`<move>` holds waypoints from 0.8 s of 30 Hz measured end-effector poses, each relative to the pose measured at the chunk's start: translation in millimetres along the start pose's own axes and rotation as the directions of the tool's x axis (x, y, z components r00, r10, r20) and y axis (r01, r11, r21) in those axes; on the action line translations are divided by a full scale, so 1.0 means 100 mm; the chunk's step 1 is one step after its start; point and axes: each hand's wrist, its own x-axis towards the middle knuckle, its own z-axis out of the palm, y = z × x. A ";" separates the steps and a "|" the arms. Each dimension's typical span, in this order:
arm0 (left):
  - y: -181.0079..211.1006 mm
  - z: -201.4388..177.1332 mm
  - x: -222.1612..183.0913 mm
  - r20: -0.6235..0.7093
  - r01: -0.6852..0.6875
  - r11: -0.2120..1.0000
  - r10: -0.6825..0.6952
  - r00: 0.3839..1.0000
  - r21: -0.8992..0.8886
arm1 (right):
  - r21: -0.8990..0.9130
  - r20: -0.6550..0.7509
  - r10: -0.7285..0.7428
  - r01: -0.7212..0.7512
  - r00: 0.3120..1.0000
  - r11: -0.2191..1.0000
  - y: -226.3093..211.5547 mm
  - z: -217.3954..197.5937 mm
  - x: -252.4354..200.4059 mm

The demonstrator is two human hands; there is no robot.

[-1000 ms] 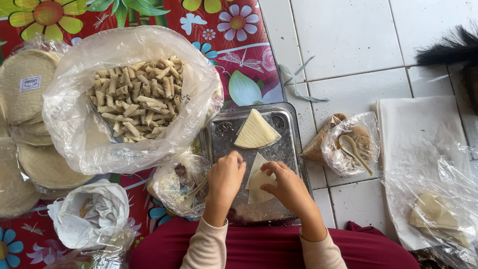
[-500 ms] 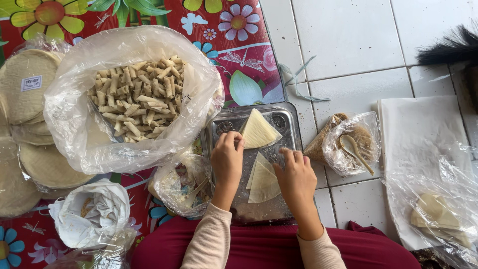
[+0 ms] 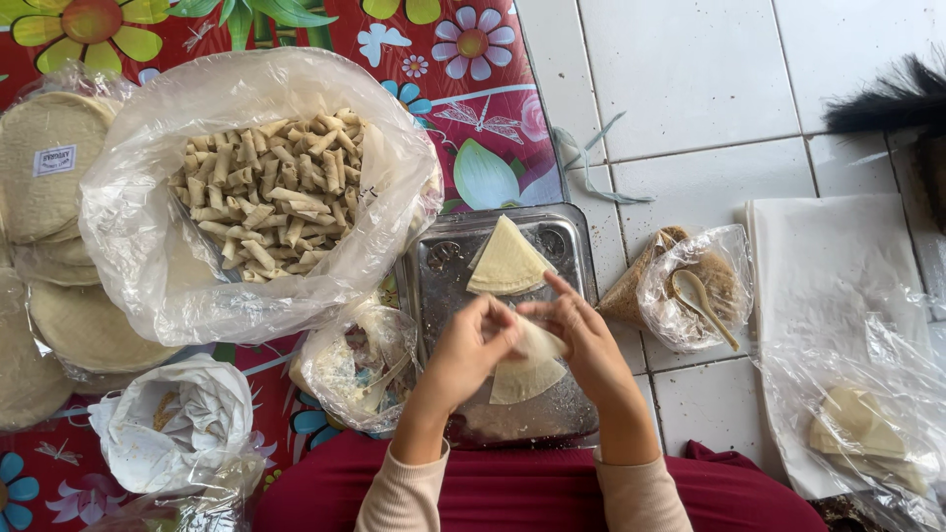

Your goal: The person prepares dumplings by laying out square wrappers on a tray and placing a small portion of filling onto each wrapper using a wooden spoon.

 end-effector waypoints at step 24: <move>-0.50 0.42 0.19 -0.283 0.188 0.287 0.339 0.897 0.939 | -0.858 0.019 -0.167 0.102 0.986 0.504 -0.03 -0.01 -0.10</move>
